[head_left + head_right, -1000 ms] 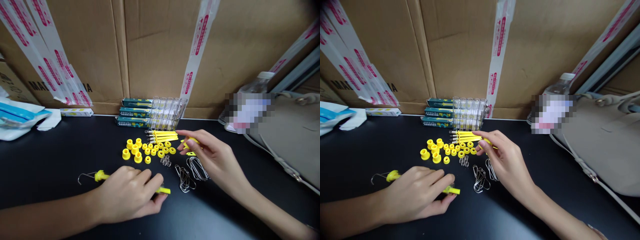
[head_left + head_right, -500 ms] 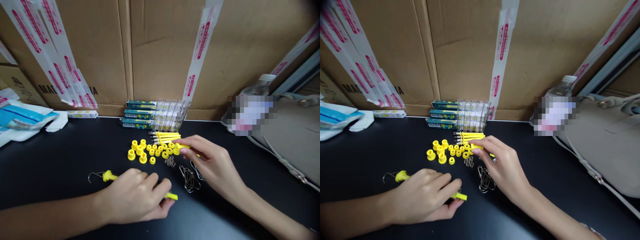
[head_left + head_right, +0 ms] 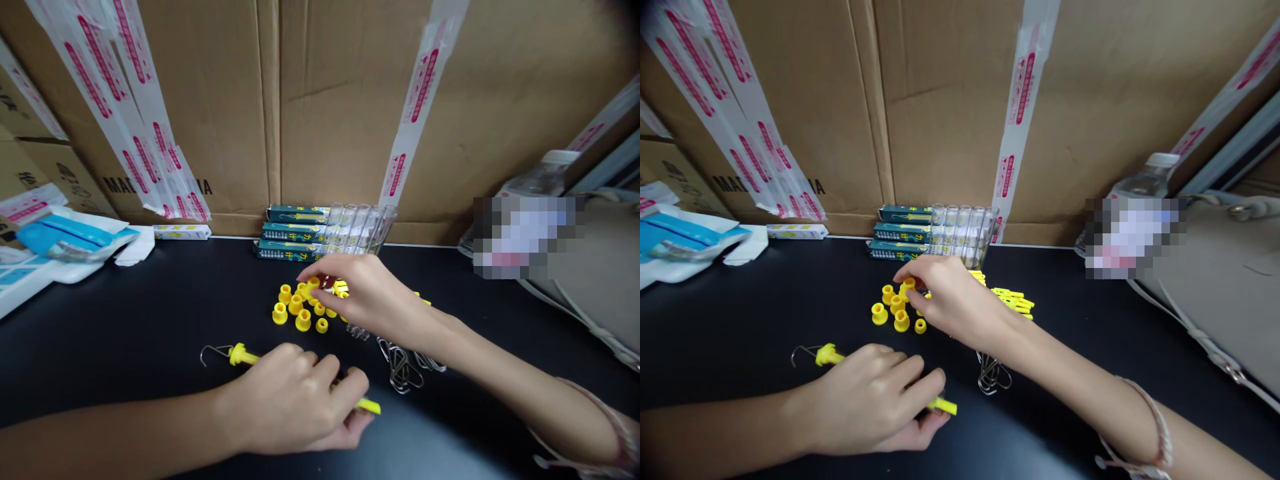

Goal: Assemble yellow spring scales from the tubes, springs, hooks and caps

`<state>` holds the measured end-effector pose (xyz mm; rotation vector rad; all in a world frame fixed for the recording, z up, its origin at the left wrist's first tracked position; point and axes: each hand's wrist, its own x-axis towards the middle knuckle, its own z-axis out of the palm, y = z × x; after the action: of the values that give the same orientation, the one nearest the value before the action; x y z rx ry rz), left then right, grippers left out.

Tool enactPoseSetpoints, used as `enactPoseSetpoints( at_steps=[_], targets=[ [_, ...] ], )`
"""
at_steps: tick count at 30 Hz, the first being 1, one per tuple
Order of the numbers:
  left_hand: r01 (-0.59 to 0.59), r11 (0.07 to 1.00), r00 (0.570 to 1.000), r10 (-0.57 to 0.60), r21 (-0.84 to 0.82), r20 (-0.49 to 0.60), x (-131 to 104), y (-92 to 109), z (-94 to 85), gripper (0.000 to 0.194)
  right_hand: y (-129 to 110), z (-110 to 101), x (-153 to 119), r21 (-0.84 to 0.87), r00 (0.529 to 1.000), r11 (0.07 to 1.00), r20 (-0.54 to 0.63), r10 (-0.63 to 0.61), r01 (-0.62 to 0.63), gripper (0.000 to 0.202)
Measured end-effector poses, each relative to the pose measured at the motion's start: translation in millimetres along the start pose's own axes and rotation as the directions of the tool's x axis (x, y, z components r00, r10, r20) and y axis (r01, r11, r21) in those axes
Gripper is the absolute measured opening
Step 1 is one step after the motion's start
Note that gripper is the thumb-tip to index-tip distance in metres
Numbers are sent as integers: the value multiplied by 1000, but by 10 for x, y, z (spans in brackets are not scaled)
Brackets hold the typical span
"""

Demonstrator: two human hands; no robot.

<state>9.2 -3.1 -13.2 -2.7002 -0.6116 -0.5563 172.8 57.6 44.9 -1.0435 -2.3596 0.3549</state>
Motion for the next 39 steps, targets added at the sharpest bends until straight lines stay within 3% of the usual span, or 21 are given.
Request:
enactPoseSetpoints(
  at_steps=[7, 21, 29, 39],
  targets=[
    [-9, 1000, 1000, 9, -4, 4, -16, -2, 12, 19, -19, -40, -92, -44, 995, 998, 85, 43, -39, 26],
    [-14, 1000, 1000, 14, -17, 11, -27, -6, 24, 18, -59, 120, -125, -3, 999, 1000, 38, 26, -26, 23],
    [72, 997, 997, -71, 18, -43, -22, 20, 32, 19, -2, 187, -149, -31, 999, 999, 40, -10, 11, 22],
    [63, 998, 998, -63, -21, 0, -9, 5, 51, 19, -12, 211, -183, -64, 998, 997, 51, -46, 50, 22]
  ],
)
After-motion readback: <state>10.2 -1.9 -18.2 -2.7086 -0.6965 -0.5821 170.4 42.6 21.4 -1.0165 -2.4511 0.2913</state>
